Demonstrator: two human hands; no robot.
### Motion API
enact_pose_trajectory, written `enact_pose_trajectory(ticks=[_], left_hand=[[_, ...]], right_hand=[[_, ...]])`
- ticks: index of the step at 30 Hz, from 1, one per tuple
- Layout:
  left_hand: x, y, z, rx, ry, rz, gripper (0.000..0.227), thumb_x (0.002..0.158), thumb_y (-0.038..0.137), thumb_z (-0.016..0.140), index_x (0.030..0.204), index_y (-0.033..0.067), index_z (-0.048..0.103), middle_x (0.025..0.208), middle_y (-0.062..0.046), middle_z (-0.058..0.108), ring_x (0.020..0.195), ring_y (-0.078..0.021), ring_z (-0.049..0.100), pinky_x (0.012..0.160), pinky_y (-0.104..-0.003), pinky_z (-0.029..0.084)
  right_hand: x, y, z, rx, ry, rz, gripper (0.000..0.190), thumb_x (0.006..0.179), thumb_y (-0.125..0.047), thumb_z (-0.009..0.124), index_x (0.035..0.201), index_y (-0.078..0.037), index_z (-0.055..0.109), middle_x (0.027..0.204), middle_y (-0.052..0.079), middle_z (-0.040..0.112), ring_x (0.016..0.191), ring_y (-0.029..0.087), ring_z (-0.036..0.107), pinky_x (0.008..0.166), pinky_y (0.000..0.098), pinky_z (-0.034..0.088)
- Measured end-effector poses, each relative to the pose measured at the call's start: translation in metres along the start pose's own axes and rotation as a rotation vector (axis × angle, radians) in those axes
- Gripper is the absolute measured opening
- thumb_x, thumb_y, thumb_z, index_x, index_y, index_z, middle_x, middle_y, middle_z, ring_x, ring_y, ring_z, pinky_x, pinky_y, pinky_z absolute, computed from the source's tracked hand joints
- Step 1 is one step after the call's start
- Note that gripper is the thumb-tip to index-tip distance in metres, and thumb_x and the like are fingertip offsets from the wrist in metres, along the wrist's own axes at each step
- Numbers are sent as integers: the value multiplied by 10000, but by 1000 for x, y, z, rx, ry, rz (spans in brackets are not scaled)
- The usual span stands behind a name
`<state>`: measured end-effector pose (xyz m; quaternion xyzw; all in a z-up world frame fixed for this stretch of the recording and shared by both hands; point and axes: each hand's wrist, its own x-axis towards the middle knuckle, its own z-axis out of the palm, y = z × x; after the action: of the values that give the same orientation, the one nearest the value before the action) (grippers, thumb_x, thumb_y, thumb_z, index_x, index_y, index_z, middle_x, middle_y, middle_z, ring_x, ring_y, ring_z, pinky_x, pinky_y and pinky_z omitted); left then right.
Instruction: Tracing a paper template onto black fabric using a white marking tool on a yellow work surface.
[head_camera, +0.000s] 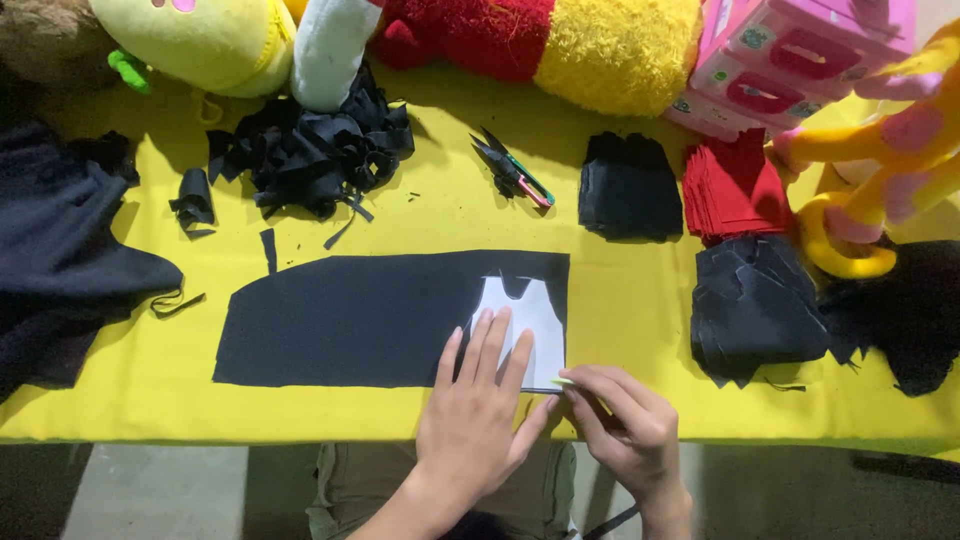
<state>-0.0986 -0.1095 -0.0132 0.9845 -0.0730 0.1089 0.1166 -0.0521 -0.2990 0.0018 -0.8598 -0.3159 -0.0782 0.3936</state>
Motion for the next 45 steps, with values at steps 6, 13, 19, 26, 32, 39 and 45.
enact_pose_trajectory(ticks=[6,13,19,26,32,39,45], left_hand=[[0,-1,1,-6,4,0,747,990,654,431,1527,135,430,1638,-192,344,1527,-342,297,1209,-517,232],[1,-2,-3,-33,43,-6,716,987,621,479,1507,129,460,1629,-185,361,1518,-345,314,1204,-512,248],[-13,15,-2,-57,24,-31,733,999,548,486,1539,58,406,1621,-163,373,1506,-301,304,1202,-522,205],[-12,33,6,49,44,-56,710,982,471,463,1550,52,386,1669,-162,314,1545,-308,268,1217,-481,211],[0,29,6,-155,85,-41,633,955,323,526,1485,-18,475,1590,-209,426,1501,-363,342,1215,-492,252],[-1,28,5,-79,189,-40,608,971,352,512,1461,-7,536,1559,-197,489,1436,-332,458,1170,-455,347],[-3,26,8,-106,173,-59,619,1003,417,494,1479,24,524,1575,-184,474,1457,-324,439,1186,-456,329]], right_hand=[[4,-4,0,6,21,-5,175,894,-64,719,1053,2,748,989,134,775,841,212,770,785,279,654],[6,-6,-2,10,13,-7,181,887,-73,730,1051,3,745,997,134,778,844,214,777,787,286,658],[9,-10,1,-7,93,-17,141,902,-77,717,1025,-18,756,957,109,774,795,177,753,761,262,623],[12,-12,-3,-8,53,59,146,893,-115,725,989,-13,763,940,116,792,790,199,767,767,287,642],[10,-10,-2,-20,56,44,145,897,-107,718,996,-11,762,947,115,790,804,202,765,777,295,642],[11,-9,-4,-13,27,99,144,893,-132,724,985,-31,770,954,90,802,823,188,771,807,294,623],[10,-10,-3,-24,15,113,152,890,-128,724,989,-23,771,957,105,802,812,196,773,797,294,640]])
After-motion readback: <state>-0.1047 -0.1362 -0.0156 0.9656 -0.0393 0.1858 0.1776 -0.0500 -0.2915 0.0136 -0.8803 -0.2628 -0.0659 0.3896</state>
